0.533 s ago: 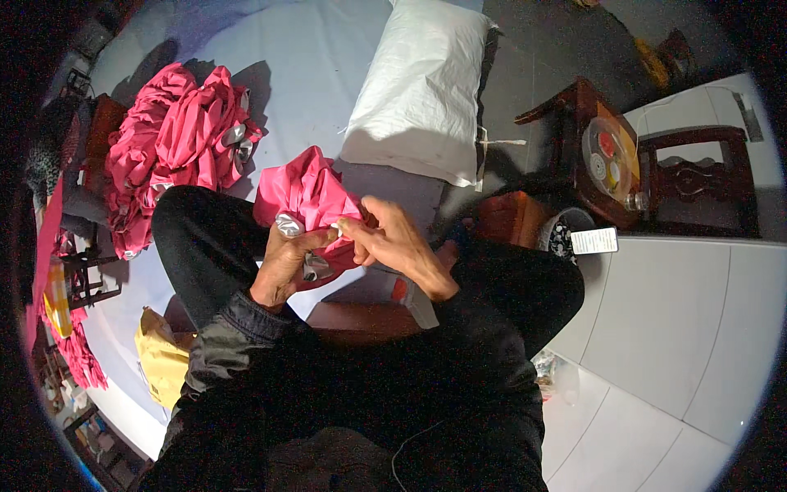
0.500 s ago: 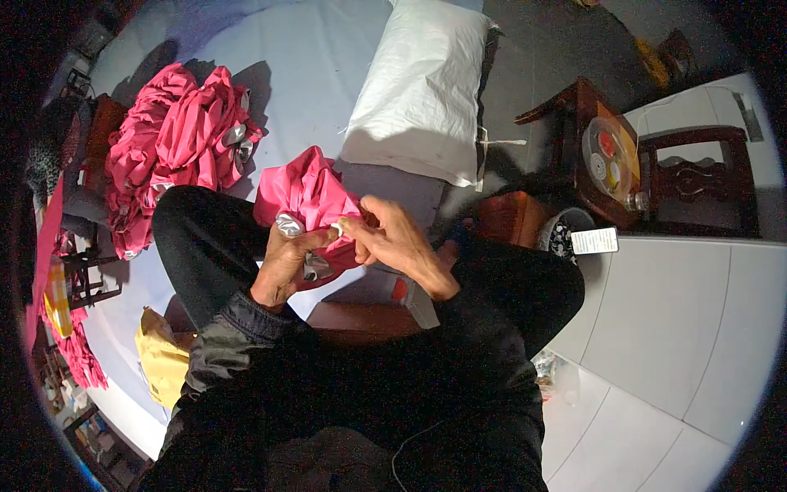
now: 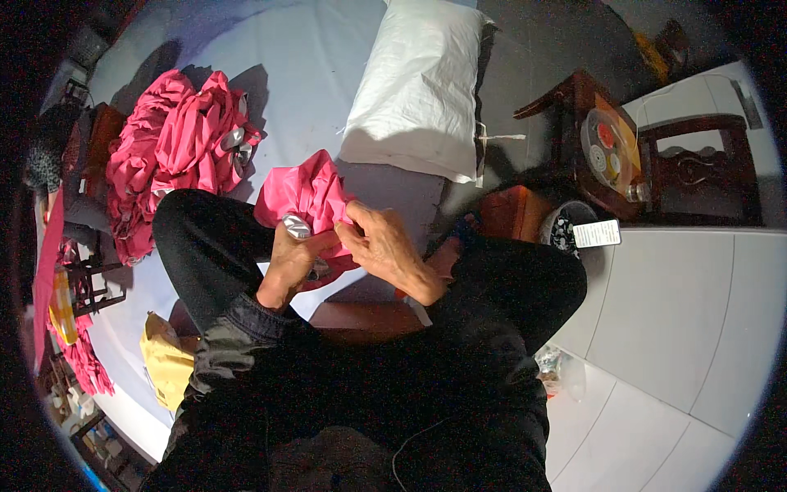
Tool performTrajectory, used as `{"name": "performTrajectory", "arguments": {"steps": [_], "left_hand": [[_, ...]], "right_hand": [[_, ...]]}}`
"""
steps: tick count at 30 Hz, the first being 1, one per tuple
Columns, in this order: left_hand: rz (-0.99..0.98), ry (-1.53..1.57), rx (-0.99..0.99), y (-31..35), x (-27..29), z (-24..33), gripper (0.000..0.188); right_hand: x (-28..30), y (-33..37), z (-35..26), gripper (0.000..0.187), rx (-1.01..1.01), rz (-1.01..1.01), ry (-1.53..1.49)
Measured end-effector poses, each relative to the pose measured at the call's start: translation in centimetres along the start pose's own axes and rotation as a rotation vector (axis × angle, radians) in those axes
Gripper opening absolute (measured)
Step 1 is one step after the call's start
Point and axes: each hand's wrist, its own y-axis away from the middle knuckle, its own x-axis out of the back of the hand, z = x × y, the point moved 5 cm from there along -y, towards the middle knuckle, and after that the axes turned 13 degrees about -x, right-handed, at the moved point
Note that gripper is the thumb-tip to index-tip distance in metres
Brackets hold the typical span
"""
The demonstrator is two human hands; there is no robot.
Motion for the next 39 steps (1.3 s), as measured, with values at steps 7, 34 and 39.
{"name": "performTrajectory", "arguments": {"steps": [7, 34, 39], "left_hand": [[0.008, 0.051, -0.022, 0.4, -0.4, 0.2, 0.012], [-0.042, -0.155, -0.004, 1.6, -1.0, -2.9, 0.015], [-0.203, -0.232, 0.086, 1.7, -1.2, -3.3, 0.008]], "right_hand": [[-0.3, 0.4, -0.6, 0.021, 0.237, 0.125, 0.157], [0.0, -0.2, 2.1, 0.044, 0.163, -0.004, 0.335], [-0.2, 0.3, 2.0, 0.042, 0.212, 0.033, 0.37]]}}
